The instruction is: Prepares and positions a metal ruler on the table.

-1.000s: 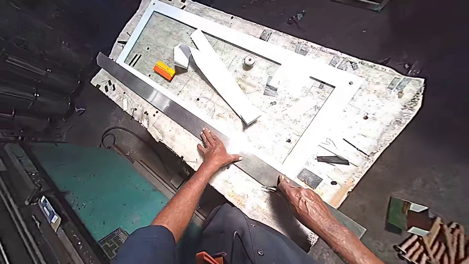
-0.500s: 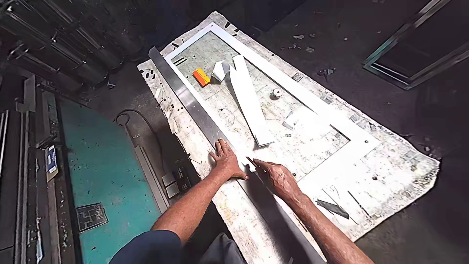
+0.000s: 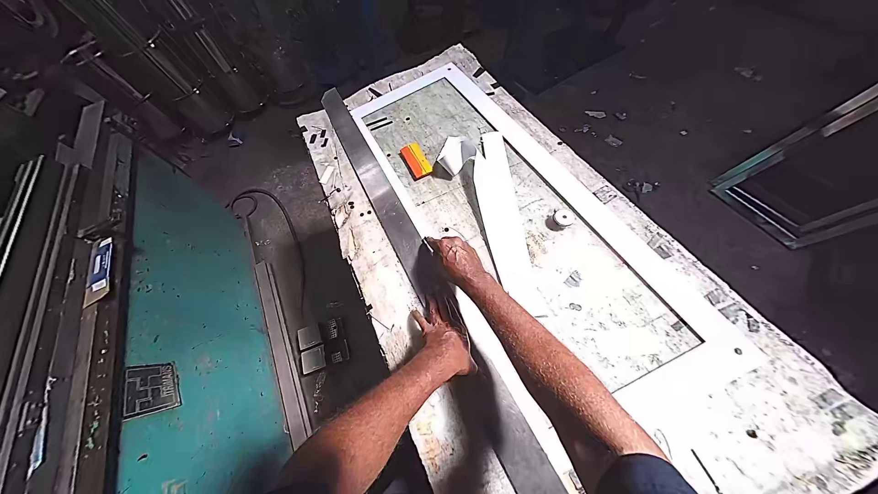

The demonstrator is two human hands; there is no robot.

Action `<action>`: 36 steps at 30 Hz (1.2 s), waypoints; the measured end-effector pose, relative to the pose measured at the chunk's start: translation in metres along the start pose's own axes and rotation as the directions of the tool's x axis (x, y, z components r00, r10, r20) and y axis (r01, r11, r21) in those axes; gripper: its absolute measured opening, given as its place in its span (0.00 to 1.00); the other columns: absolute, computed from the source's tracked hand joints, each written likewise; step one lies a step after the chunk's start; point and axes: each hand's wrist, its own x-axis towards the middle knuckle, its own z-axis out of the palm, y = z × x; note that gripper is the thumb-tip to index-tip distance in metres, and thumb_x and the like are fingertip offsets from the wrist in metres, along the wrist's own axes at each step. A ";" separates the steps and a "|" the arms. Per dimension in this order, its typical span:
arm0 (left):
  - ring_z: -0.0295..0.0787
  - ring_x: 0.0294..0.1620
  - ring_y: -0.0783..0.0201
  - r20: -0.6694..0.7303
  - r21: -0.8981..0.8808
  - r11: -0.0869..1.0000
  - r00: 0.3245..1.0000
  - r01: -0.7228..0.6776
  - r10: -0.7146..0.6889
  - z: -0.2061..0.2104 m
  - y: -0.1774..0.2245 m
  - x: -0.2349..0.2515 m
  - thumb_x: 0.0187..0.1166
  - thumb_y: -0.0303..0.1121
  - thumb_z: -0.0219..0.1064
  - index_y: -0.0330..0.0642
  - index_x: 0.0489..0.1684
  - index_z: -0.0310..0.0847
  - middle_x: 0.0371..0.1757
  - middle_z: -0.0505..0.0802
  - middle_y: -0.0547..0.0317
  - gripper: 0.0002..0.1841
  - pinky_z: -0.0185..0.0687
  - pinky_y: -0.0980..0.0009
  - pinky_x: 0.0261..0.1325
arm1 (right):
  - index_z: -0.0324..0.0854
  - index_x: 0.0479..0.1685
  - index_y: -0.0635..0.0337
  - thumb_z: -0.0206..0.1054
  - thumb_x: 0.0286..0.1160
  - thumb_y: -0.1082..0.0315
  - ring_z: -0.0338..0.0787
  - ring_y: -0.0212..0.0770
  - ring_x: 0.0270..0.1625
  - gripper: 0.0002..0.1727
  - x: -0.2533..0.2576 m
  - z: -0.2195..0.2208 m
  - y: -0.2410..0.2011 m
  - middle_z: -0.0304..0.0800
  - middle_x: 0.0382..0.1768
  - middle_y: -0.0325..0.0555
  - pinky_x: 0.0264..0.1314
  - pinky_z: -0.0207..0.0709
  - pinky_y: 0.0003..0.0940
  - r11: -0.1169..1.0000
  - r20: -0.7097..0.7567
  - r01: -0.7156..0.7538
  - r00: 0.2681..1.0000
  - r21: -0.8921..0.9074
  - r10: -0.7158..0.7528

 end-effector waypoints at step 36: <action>0.17 0.95 0.31 -0.071 0.017 0.999 0.996 0.046 -0.044 0.006 0.006 0.007 0.23 0.74 0.88 0.23 0.91 0.20 0.92 0.21 0.28 0.96 0.37 0.24 0.85 | 0.77 0.81 0.51 0.53 0.82 0.68 0.92 0.58 0.40 0.27 -0.272 0.035 0.076 0.90 0.40 0.57 0.42 0.83 0.54 0.992 0.159 0.073 0.983 0.102 -0.089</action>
